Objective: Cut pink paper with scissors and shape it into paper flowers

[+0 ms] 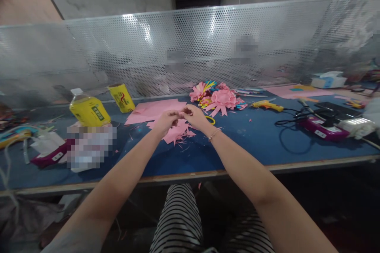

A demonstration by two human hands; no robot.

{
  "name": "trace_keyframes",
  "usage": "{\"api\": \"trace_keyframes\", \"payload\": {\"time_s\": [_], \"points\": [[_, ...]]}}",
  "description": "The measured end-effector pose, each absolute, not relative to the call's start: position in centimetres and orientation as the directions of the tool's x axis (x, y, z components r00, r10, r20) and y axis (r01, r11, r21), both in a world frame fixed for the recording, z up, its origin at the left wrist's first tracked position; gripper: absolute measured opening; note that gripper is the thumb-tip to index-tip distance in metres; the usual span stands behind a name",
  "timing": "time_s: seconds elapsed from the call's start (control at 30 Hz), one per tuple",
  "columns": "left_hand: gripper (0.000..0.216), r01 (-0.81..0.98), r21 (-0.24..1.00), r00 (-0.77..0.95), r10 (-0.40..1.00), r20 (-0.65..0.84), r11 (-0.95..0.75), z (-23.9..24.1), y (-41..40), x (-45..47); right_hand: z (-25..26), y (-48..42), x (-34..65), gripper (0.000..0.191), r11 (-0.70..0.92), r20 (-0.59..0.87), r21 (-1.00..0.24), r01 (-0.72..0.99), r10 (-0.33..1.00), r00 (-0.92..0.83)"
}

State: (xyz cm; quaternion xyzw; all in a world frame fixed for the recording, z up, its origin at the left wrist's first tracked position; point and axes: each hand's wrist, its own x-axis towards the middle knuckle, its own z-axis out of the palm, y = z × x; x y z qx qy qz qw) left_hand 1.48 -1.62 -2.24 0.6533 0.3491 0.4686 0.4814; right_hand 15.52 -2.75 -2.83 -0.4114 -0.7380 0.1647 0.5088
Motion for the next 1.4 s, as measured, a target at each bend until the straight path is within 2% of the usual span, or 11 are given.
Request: {"api": "trace_keyframes", "payload": {"time_s": [0.17,0.3,0.4,0.5,0.57,0.7,0.8,1.0,1.2,1.27,1.4], "points": [[0.014,-0.096,0.972,0.33,0.914,0.235,-0.215,-2.3,-1.4,1.3,-3.0,-2.4,15.8,0.016,0.61,0.633,-0.639,0.47,0.763,-0.129],[0.019,-0.142,0.981,0.343,0.923,0.175,-0.133,-2.7,-1.2,1.5,-3.2,-1.9,16.4,0.017,0.582,0.571,-0.688,0.433,0.803,-0.171],[0.019,-0.187,0.981,0.363,0.924,0.117,-0.05,-2.6,-1.0,1.3,-3.0,-1.9,16.7,0.02,0.588,0.564,-0.677,0.442,0.801,-0.202],[0.021,-0.155,0.986,0.404,0.915,0.005,0.062,-2.1,-0.7,0.8,-2.0,-2.3,16.8,0.018,0.595,0.551,-0.618,0.514,0.794,-0.258],[0.019,-0.095,0.992,0.432,0.901,-0.029,0.078,-1.6,-0.4,0.4,-1.2,-2.6,16.8,0.018,0.617,0.566,-0.582,0.53,0.775,-0.282],[0.014,0.034,0.999,0.482,0.876,-0.012,-0.005,-0.1,-0.6,-0.2,0.3,-3.1,17.0,0.015,0.648,0.567,-0.485,0.587,0.744,-0.353],[0.013,0.102,0.993,0.481,0.877,-0.001,-0.055,0.8,-1.2,-0.2,0.5,-3.2,17.2,0.013,0.676,0.585,-0.471,0.567,0.72,-0.372],[0.012,0.145,0.987,0.46,0.888,-0.005,-0.07,0.5,-1.6,0.5,-0.5,-3.1,17.8,0.012,0.678,0.585,-0.573,0.461,0.732,-0.349],[0.012,0.157,0.98,0.454,0.89,0.04,-0.124,-0.8,-0.6,1.3,-1.8,-2.1,18.7,0.016,0.579,0.515,-0.704,0.41,0.815,-0.267],[0.011,0.179,0.965,0.446,0.89,0.094,-0.192,-1.6,-0.1,1.7,-2.4,-1.8,18.8,0.014,0.561,0.499,-0.726,0.397,0.828,-0.257],[0.014,0.183,0.899,0.404,0.864,0.3,-0.398,-3.5,0.2,2.3,-3.6,-1.4,18.9,0.01,0.518,0.463,-0.777,0.357,0.855,-0.233]]}}
